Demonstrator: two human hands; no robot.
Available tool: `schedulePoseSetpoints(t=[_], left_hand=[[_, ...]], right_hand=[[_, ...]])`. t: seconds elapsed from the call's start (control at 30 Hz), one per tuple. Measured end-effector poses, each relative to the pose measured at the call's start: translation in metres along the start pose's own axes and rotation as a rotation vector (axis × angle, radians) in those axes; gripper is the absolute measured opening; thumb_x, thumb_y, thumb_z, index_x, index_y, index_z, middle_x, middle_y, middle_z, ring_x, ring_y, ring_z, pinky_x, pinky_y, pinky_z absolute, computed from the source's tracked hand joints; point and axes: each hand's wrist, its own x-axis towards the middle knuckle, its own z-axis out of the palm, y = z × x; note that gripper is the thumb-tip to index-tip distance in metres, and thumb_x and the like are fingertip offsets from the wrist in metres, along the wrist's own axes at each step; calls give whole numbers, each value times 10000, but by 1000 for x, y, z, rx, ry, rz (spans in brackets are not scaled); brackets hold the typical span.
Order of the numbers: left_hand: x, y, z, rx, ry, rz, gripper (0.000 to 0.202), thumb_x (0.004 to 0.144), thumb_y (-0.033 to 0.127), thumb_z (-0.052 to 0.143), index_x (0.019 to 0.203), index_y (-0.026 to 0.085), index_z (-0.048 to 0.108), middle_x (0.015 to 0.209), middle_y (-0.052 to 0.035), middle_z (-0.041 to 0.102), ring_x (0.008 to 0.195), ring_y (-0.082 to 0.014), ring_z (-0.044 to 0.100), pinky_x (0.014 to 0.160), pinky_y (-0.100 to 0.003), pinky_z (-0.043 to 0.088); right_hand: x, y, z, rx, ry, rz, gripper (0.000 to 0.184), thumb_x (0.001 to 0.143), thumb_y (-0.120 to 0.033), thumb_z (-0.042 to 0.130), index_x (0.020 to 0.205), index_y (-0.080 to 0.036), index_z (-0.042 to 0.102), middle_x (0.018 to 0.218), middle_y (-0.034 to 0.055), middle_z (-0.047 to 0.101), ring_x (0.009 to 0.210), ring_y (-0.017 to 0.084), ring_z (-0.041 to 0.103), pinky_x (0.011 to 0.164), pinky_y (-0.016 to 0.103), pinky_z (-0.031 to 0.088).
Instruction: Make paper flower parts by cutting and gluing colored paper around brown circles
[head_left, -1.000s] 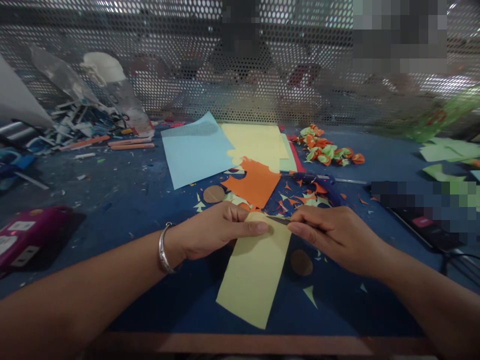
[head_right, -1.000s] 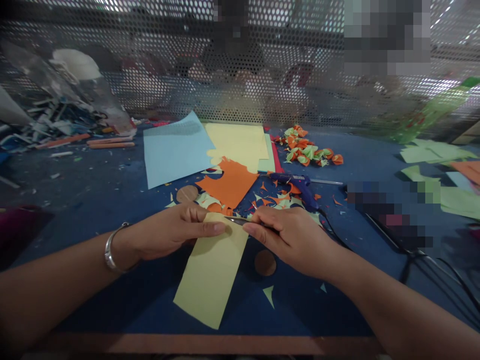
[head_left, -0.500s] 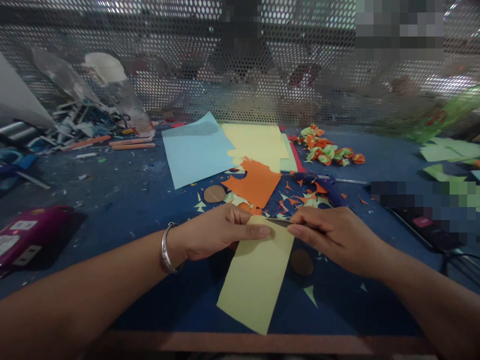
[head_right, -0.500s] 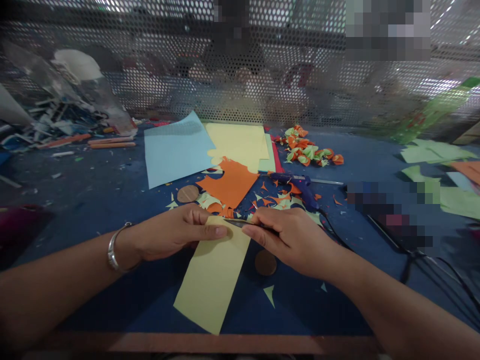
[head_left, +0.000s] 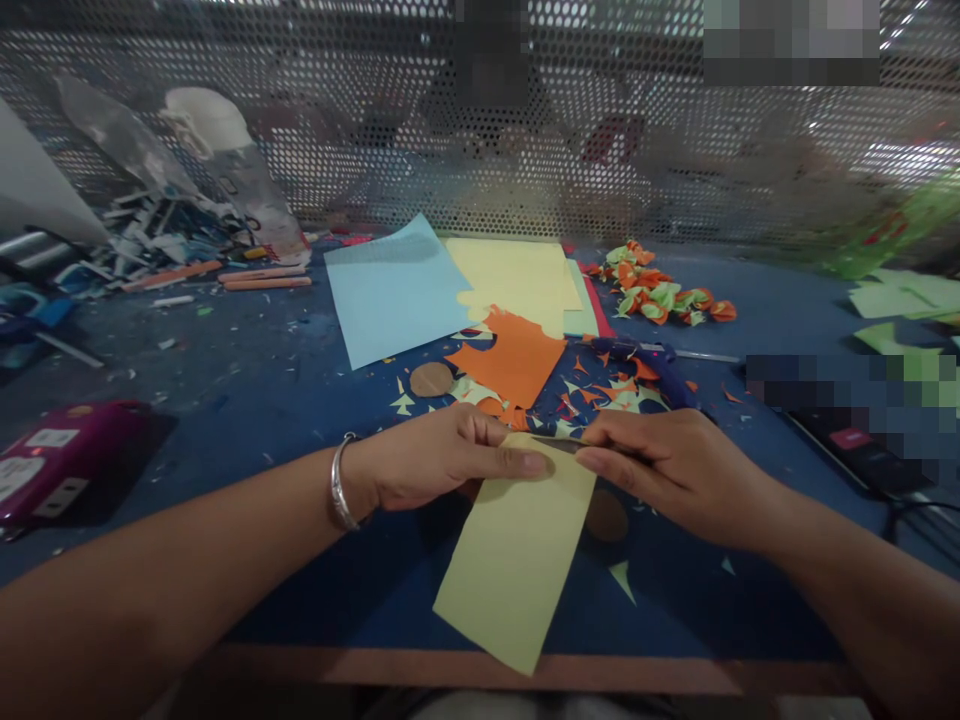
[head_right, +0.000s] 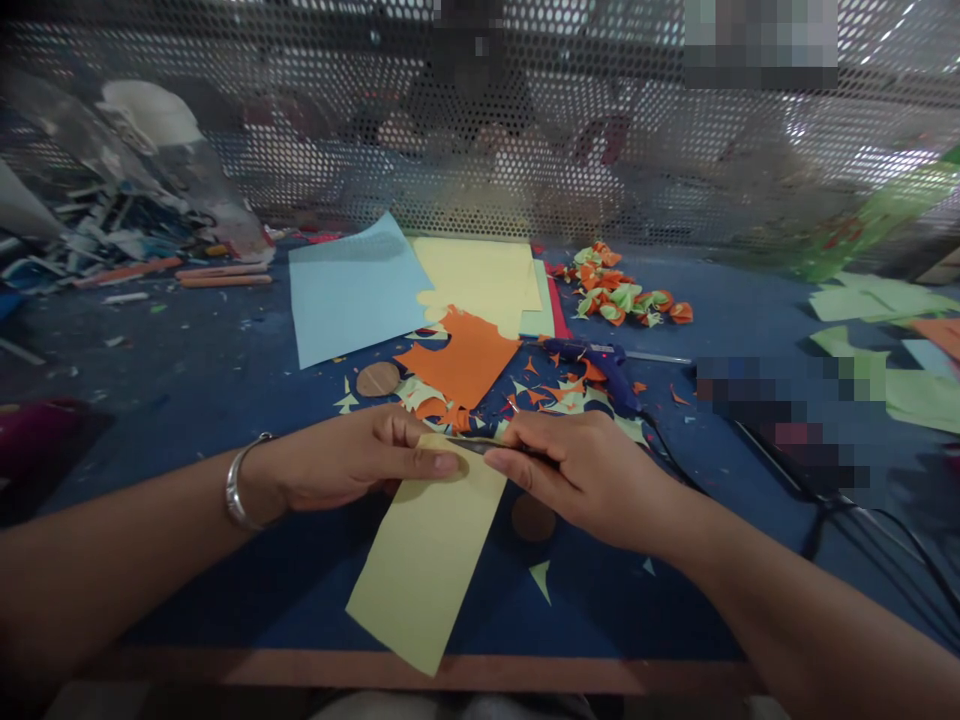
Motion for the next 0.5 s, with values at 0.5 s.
schedulePoseSetpoints(t=[0.5], left_hand=[[2, 2, 3, 16, 1, -14, 289, 819, 404, 805, 708, 141, 756, 622, 5, 693, 524, -76, 554, 553, -201, 436]], right_hand=[[-1, 0, 2, 2, -13, 11, 393, 1048, -455, 457, 816, -195, 638, 621, -35, 596, 521, 87, 507, 542, 209, 370]])
